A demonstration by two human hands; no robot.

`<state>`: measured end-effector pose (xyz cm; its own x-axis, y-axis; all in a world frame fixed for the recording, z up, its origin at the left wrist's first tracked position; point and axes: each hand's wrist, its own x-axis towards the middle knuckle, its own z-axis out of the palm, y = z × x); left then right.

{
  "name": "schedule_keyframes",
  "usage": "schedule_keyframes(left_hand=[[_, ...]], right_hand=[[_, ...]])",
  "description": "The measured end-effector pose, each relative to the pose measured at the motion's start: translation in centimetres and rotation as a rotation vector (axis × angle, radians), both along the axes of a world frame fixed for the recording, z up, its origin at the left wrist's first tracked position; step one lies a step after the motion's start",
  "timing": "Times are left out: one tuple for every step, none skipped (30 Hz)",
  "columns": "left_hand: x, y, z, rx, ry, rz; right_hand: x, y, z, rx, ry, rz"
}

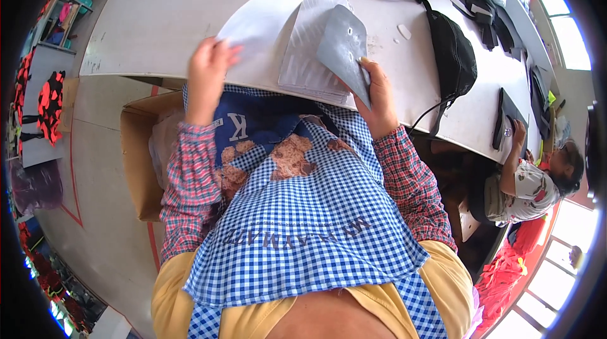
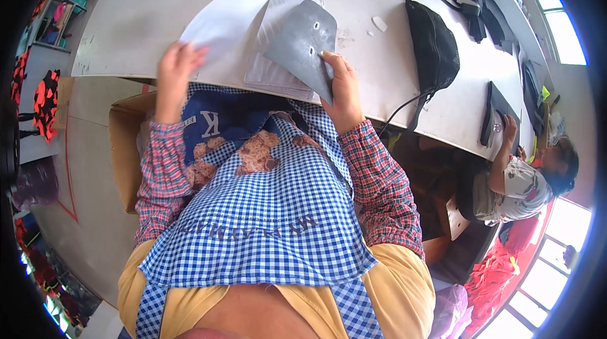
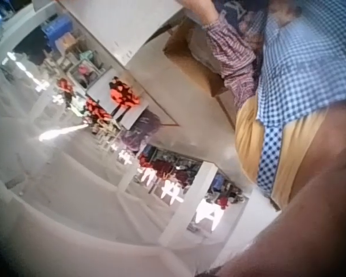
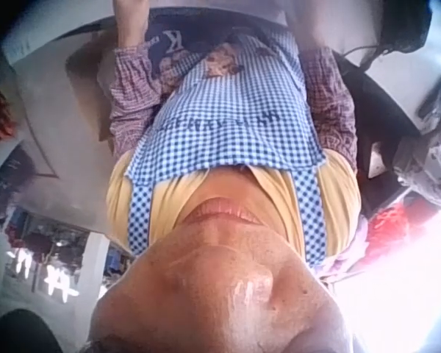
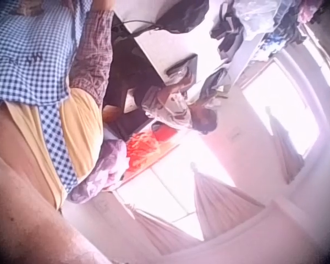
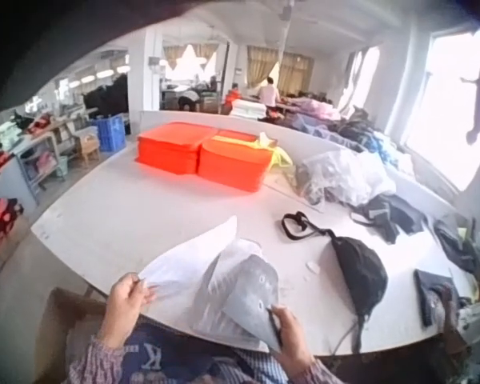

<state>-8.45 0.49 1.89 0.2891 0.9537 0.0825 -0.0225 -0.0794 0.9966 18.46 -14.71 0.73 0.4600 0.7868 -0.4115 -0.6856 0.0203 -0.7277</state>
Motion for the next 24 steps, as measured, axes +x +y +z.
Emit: schedule_keyframes(left_hand=[[-2.7, 0.3, -0.8, 0.1, 0.148, 0.094], [-5.2, 0.3, -2.2, 0.139, 0.092, 0.213], [-7.6, -0.1, -3.5, 0.188, 0.113, 0.37], [-10.3, -0.7, -4.3, 0.277, 0.321, 0.474], [-13.0, -1.5, -5.6, 0.354, 0.374, 0.579], [-14.7, -3.0, -6.1, 0.345, 0.457, 0.656], [-16.1, -4.3, -6.7, 0.333, 0.541, 0.733], [-17.7, -5.6, -7.9, 0.357, 0.6, 0.776], [-19.1, -6.6, -9.5, 0.384, 0.659, 0.814], [-20.4, -7.7, -11.3, 0.32, 0.726, 0.813], [-21.9, -8.6, -13.8, 0.298, 0.792, 0.815], [-23.1, -9.5, -16.2, 0.295, 0.844, 0.824], [-23.4, -10.3, -18.1, 0.289, 0.882, 0.793], [-23.7, -10.9, -19.8, 0.285, 0.914, 0.756], [-24.9, -11.9, -22.2, 0.176, 0.907, 0.749], [-25.9, -12.9, -24.2, 0.07, 0.89, 0.736], [-25.6, -13.5, -25.4, 0.057, 0.894, 0.743], [-24.7, -13.9, -26.4, 0.031, 0.957, 0.729], [-24.1, -14.2, -27.1, 0.007, 1.02, 0.713], [-24.5, -14.7, -28.2, -0.001, 1.027, 0.725], [-24.8, -14.9, -29.0, -0.151, 1.172, 0.606], [-25.4, -15.2, -29.7, -0.304, 1.307, 0.479], [-24.7, -14.7, -30.3, -0.303, 1.3, 0.466], [-23.8, -14.1, -30.9, -0.391, 1.302, 0.419]], right_hand=[[0.2, 0.0, 0.0, -0.004, -0.002, 0.008], [0.2, 0.0, -0.1, -0.003, -0.002, 0.01], [0.4, 0.1, -0.3, -0.004, 0.0, 0.012], [0.5, 0.1, -0.4, -0.012, -0.006, 0.008], [0.5, 0.0, -0.7, 0.019, -0.157, 0.042], [0.6, 0.1, -0.9, 0.002, -0.07, 0.031], [0.8, 0.3, -1.0, -0.018, 0.016, 0.02], [0.8, 0.3, -0.7, -0.05, 0.041, 0.03], [1.7, 0.0, -1.8, -0.049, 0.015, 0.02], [2.5, -0.4, -2.3, -0.012, 0.006, 0.026], [2.8, -0.6, -2.6, 0.029, 0.0, 0.038], [2.5, -0.6, -2.3, 0.055, -0.012, 0.076], [2.2, -0.6, -1.6, 0.08, -0.03, 0.099], [1.6, -0.4, -0.9, 0.026, -0.053, 0.034], [1.3, 0.0, -0.8, 0.041, -0.038, 0.076], [1.3, 0.3, -1.0, 0.038, -0.031, 0.086], [1.5, 0.1, -1.3, 0.033, -0.034, 0.075], [1.5, 0.1, -1.3, 0.038, -0.031, 0.062], [1.5, -0.1, -1.2, 0.027, -0.034, 0.043], [1.2, 0.1, -0.9, 0.014, -0.032, 0.043], [0.9, 0.3, -0.7, 0.002, -0.028, 0.045], [0.9, 0.4, -0.7, 0.003, -0.023, 0.069], [1.1, 0.2, -0.6, -0.002, -0.033, 0.058], [1.3, 0.0, -0.5, -0.003, -0.051, 0.048]])
